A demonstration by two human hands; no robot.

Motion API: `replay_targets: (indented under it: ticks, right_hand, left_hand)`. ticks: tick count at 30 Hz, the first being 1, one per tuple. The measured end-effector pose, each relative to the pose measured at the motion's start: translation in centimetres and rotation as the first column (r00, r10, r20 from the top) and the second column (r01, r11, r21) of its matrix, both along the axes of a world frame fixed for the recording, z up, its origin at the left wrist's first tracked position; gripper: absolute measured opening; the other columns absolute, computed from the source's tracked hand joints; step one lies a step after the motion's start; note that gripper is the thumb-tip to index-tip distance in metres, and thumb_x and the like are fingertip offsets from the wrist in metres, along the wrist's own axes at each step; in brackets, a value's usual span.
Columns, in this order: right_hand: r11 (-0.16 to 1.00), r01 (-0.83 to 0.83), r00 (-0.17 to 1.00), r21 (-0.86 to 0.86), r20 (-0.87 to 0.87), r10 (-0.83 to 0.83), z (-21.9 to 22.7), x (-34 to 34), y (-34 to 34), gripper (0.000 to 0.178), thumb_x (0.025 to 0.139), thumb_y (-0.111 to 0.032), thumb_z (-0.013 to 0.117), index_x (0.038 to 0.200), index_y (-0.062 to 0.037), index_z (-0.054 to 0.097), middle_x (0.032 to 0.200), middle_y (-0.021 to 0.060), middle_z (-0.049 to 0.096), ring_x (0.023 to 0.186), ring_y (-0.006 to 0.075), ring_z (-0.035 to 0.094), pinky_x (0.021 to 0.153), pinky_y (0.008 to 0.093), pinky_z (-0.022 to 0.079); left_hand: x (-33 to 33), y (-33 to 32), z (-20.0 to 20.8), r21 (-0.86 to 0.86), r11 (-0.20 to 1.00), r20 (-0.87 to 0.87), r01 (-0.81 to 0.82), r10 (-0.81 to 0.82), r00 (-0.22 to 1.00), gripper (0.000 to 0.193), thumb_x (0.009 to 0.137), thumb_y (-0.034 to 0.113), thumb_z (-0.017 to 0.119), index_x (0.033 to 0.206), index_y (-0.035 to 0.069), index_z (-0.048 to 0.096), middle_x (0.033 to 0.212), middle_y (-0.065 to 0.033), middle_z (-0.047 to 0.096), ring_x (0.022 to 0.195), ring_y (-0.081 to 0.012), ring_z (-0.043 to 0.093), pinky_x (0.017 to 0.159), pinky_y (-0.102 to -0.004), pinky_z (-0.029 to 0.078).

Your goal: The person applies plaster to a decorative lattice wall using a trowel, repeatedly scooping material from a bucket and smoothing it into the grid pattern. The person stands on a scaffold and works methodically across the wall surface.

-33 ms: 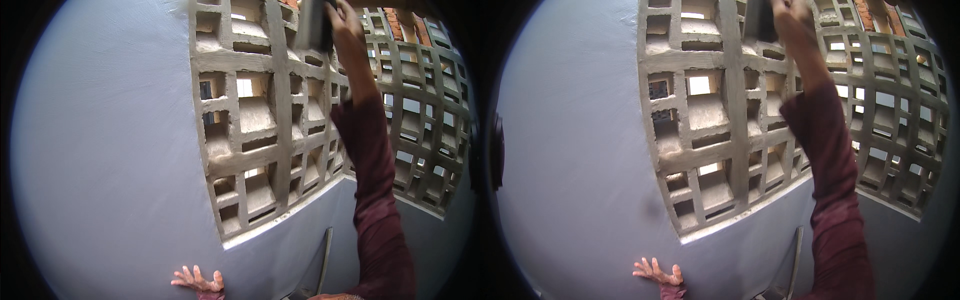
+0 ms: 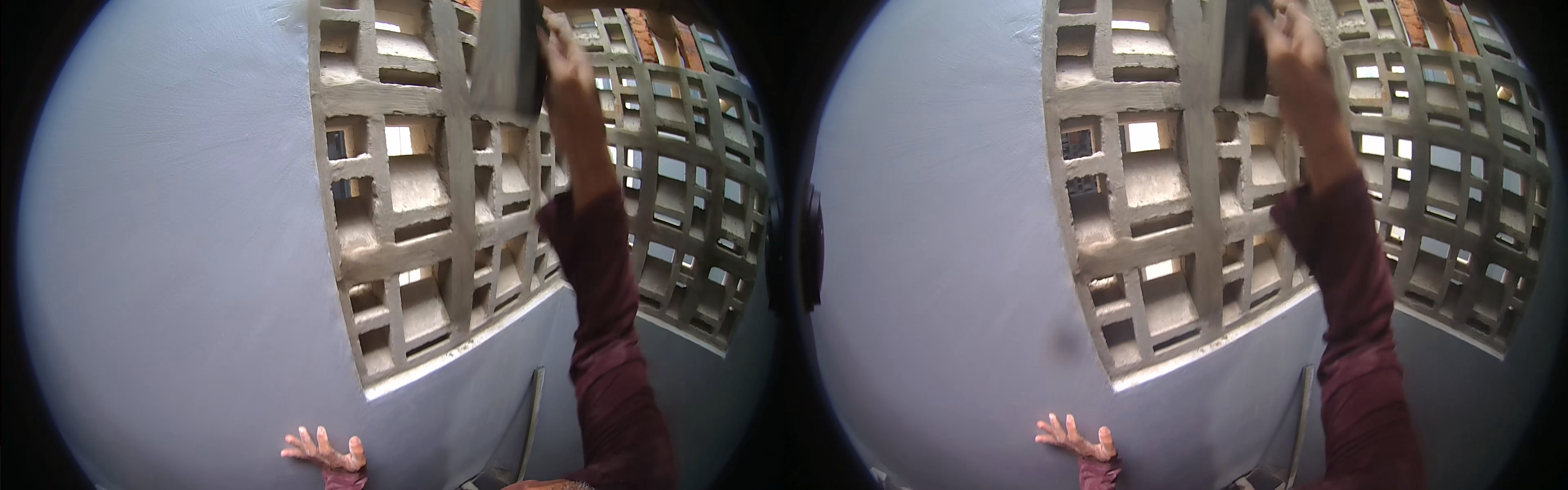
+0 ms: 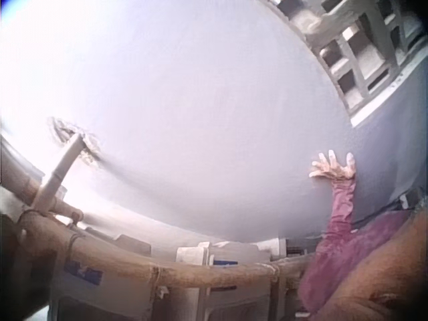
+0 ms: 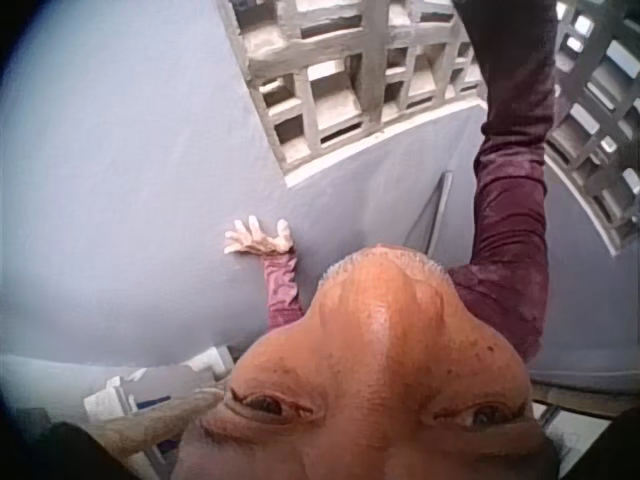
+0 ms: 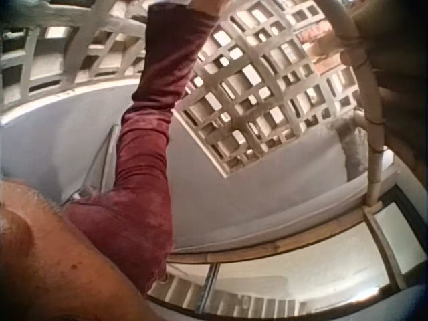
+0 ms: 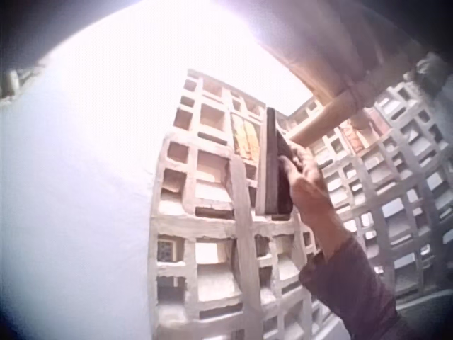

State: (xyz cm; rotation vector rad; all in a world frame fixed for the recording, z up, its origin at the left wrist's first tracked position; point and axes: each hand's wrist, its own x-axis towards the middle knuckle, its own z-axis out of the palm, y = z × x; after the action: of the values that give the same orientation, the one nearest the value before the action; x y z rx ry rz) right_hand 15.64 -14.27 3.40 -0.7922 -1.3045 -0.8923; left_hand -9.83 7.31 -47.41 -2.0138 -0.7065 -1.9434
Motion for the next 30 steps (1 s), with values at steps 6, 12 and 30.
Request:
replay_targets:
  ticks: [6,12,30]
  right_hand:
    - [0.309,-0.918,0.395,-0.247,-0.519,0.758,-19.2,-5.5,2.4,0.045,0.096,-0.02,0.05,0.133,0.0033,0.039,0.126,0.0134,0.054,0.11,0.0166,0.056,0.093,0.0293,0.047]
    - [-0.122,-0.983,0.006,-0.134,-0.697,0.717,-26.0,-7.4,2.9,0.048,0.095,-0.016,0.051,0.136,0.0007,0.034,0.125,0.0126,0.051,0.107,0.0153,0.057,0.088,0.0283,0.05]
    - [-0.026,-0.917,0.346,-0.398,-0.826,0.445,-41.0,0.2,-2.7,0.04,0.096,-0.019,0.05,0.129,0.003,0.046,0.097,0.0105,0.062,0.081,0.0157,0.06,0.071,0.0288,0.05]
  left_hand:
    - [0.5,-7.7,12.4,-0.355,0.349,0.293,0.867,-0.84,0.458,0.045,0.094,0.032,0.041,0.119,-0.004,0.05,0.109,-0.0216,0.058,0.108,-0.0385,0.053,0.095,-0.0479,0.042]
    - [2.8,-12.2,17.7,-0.339,-0.742,0.728,0.578,-0.596,-0.339,0.036,0.096,0.025,0.048,0.117,-0.005,0.05,0.118,-0.0195,0.056,0.103,-0.0357,0.057,0.086,-0.0434,0.049]
    - [8.2,-11.5,46.9,-0.251,0.374,0.018,0.893,-0.92,0.391,0.041,0.098,0.028,0.044,0.134,0.008,0.039,0.101,-0.006,0.059,0.076,-0.013,0.064,0.057,-0.0258,0.058]
